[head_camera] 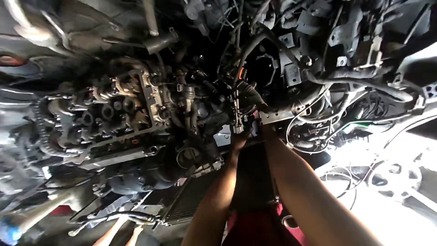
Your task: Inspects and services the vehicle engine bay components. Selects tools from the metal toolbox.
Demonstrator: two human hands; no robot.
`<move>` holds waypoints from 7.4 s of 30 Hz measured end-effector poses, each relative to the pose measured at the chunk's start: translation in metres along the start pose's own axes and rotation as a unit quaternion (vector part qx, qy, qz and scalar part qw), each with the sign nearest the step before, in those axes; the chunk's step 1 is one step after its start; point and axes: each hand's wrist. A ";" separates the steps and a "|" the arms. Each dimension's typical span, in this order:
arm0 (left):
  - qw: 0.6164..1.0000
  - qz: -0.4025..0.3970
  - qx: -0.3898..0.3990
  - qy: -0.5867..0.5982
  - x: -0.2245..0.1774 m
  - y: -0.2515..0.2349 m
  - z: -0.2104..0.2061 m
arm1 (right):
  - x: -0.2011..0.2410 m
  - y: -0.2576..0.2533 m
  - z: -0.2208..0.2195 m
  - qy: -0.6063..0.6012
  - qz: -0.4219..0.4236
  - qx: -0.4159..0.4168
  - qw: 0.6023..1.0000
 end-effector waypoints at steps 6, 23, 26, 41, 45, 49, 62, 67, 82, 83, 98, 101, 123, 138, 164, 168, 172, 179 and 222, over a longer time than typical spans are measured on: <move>0.970 -0.005 0.121 -0.209 0.001 0.024 0.038 | -0.050 -0.046 -0.037 0.221 0.017 0.059 0.973; 0.927 -0.120 0.185 -0.303 0.005 0.146 0.135 | 0.010 0.113 0.003 0.392 0.135 0.067 0.908; 0.946 -0.150 0.104 -0.268 0.025 0.183 0.167 | -0.002 0.145 0.014 0.348 0.246 0.055 0.903; 0.890 -0.242 -0.260 -0.287 0.142 0.287 0.151 | -0.136 0.235 0.013 0.075 0.476 -0.137 0.866; 0.912 -0.259 -0.273 -0.163 0.182 0.319 0.129 | -0.143 0.235 -0.003 0.102 0.481 -0.164 0.855; 0.953 -0.198 -0.228 -0.013 0.265 0.340 0.109 | -0.140 0.238 -0.025 0.199 0.450 -0.247 0.835; 0.957 -0.038 -0.240 0.157 0.434 0.406 0.103 | -0.146 0.248 -0.088 0.068 0.434 -0.399 0.805; 0.956 0.032 -0.235 0.172 0.521 0.444 0.138 | -0.169 0.253 -0.125 0.095 0.365 -0.523 0.764; 0.946 0.166 -0.234 0.151 0.674 0.488 0.300 | -0.390 0.247 -0.305 0.280 0.059 -0.254 0.924; 0.950 0.157 -0.223 0.149 0.667 0.484 0.306 | -0.401 0.249 -0.312 0.248 0.028 -0.222 0.943; 0.990 0.082 -0.103 0.056 0.662 0.452 0.298 | -0.424 0.246 -0.375 0.139 -0.006 -0.159 0.978; 0.975 0.144 -0.122 0.120 0.696 0.451 0.292 | -0.409 0.244 -0.387 0.147 0.015 -0.154 0.977; 0.881 0.305 -0.222 0.286 0.745 0.445 0.317 | -0.233 0.165 -0.546 0.367 0.165 0.029 0.915; 0.875 0.326 -0.251 0.256 0.689 0.369 0.385 | -0.070 0.019 -0.822 0.547 0.159 0.222 0.791; 0.936 0.337 -0.096 -0.046 0.837 0.272 0.343 | -0.123 -0.358 -1.005 0.479 0.102 -0.031 0.871; 0.935 0.341 -0.088 -0.024 0.832 0.267 0.345 | -0.084 -0.306 -1.002 0.372 0.168 -0.032 0.912; 0.937 0.323 -0.122 -0.045 0.834 0.268 0.325 | -0.040 -0.285 -1.021 0.247 0.260 0.045 0.932; 0.936 0.327 -0.124 -0.042 0.834 0.260 0.311 | 0.012 -0.318 -1.101 0.225 0.321 0.154 0.907; 0.930 0.332 -0.157 -0.028 0.847 0.264 0.312 | -0.189 -0.359 -1.098 0.859 0.283 0.121 0.409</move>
Point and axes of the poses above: each hand's wrist, its own y-axis away from the middle knuckle, its own z-axis out of the back of the hand, x = y × z
